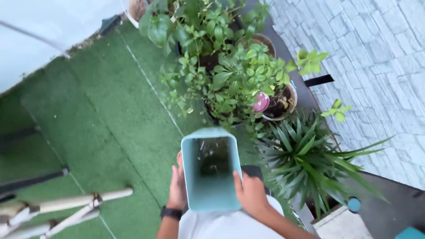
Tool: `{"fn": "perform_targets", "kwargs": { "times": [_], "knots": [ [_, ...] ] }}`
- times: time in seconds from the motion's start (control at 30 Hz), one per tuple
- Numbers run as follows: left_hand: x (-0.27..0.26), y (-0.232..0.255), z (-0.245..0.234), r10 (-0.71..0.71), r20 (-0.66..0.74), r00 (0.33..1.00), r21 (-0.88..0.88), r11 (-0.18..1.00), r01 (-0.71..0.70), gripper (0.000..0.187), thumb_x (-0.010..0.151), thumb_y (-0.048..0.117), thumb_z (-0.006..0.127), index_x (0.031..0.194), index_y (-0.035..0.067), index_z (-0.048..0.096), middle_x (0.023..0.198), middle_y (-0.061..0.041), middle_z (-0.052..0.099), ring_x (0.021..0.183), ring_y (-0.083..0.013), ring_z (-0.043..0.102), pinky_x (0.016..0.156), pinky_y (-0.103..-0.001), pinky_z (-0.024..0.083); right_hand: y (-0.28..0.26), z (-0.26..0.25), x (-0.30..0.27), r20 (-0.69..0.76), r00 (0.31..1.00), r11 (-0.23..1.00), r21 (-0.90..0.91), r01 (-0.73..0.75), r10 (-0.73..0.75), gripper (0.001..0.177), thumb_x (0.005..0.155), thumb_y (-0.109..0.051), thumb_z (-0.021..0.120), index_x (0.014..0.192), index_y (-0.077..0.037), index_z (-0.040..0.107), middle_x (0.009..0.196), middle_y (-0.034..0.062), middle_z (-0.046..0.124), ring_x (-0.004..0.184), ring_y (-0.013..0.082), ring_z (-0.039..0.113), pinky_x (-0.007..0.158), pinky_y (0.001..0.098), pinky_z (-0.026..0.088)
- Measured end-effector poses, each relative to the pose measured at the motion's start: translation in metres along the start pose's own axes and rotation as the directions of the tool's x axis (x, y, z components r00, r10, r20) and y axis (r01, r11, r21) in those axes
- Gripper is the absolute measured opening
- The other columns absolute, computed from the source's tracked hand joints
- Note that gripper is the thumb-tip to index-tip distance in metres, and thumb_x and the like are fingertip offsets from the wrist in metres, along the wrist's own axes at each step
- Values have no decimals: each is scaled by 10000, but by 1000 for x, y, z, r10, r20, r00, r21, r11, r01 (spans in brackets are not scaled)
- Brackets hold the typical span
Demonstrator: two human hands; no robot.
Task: Picking up fallen leaves and debris from plant pots and placing them into a small bin.
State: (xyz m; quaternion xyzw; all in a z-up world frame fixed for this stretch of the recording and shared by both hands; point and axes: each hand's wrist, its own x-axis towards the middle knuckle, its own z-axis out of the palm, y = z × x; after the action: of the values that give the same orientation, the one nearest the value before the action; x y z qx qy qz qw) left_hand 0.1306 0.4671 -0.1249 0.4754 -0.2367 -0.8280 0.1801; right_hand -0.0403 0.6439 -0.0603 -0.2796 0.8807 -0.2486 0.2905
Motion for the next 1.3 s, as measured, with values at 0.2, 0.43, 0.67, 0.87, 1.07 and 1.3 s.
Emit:
{"fn": "perform_targets", "kwargs": {
  "times": [0.2,0.43,0.67,0.87,1.07,1.3],
  "knots": [
    [-93,56,77,-169,-55,984,375,910,177,729,958,556,340,1614,239,314,1507,-69,535,1205,-236,627,838,-409,585,-3,-15,25,40,999,999,-32,24,-23,436,1015,-352,518,796,-15,687,579,236,630,556,442,651,539,552,513],
    [-91,36,109,306,-143,941,956,289,51,501,935,173,560,1435,183,560,896,-265,732,812,-435,730,711,-515,575,8,-44,30,71,997,999,-27,37,-35,439,1009,-347,521,784,-13,694,595,251,631,578,465,643,562,574,513],
    [-100,26,130,382,45,923,984,144,-108,541,880,67,549,1412,162,561,827,-280,692,735,-491,682,692,-586,546,21,-74,28,74,997,1000,17,3,-5,408,986,-325,523,792,-20,714,646,250,656,625,460,669,605,567,517],
    [-105,39,145,338,74,938,997,-24,-70,645,877,59,553,1515,92,463,741,-301,667,721,-497,667,728,-592,544,40,-62,28,137,990,982,184,-40,15,404,978,-360,533,850,-25,717,698,228,691,693,431,697,629,530,532],
    [-101,50,111,450,177,876,983,-124,-135,454,835,41,578,1284,64,640,786,-281,685,739,-494,671,727,-600,542,45,-51,53,548,829,825,411,-388,117,511,985,-549,501,1119,-89,677,908,102,762,763,237,776,676,388,607],
    [-123,87,122,466,124,876,992,-91,-91,486,832,20,553,1296,124,655,810,-280,686,760,-488,676,710,-589,554,45,-49,67,548,825,668,667,-330,-139,735,976,-552,537,1584,-184,348,1264,67,635,1058,177,642,787,342,598]
  ]
}}
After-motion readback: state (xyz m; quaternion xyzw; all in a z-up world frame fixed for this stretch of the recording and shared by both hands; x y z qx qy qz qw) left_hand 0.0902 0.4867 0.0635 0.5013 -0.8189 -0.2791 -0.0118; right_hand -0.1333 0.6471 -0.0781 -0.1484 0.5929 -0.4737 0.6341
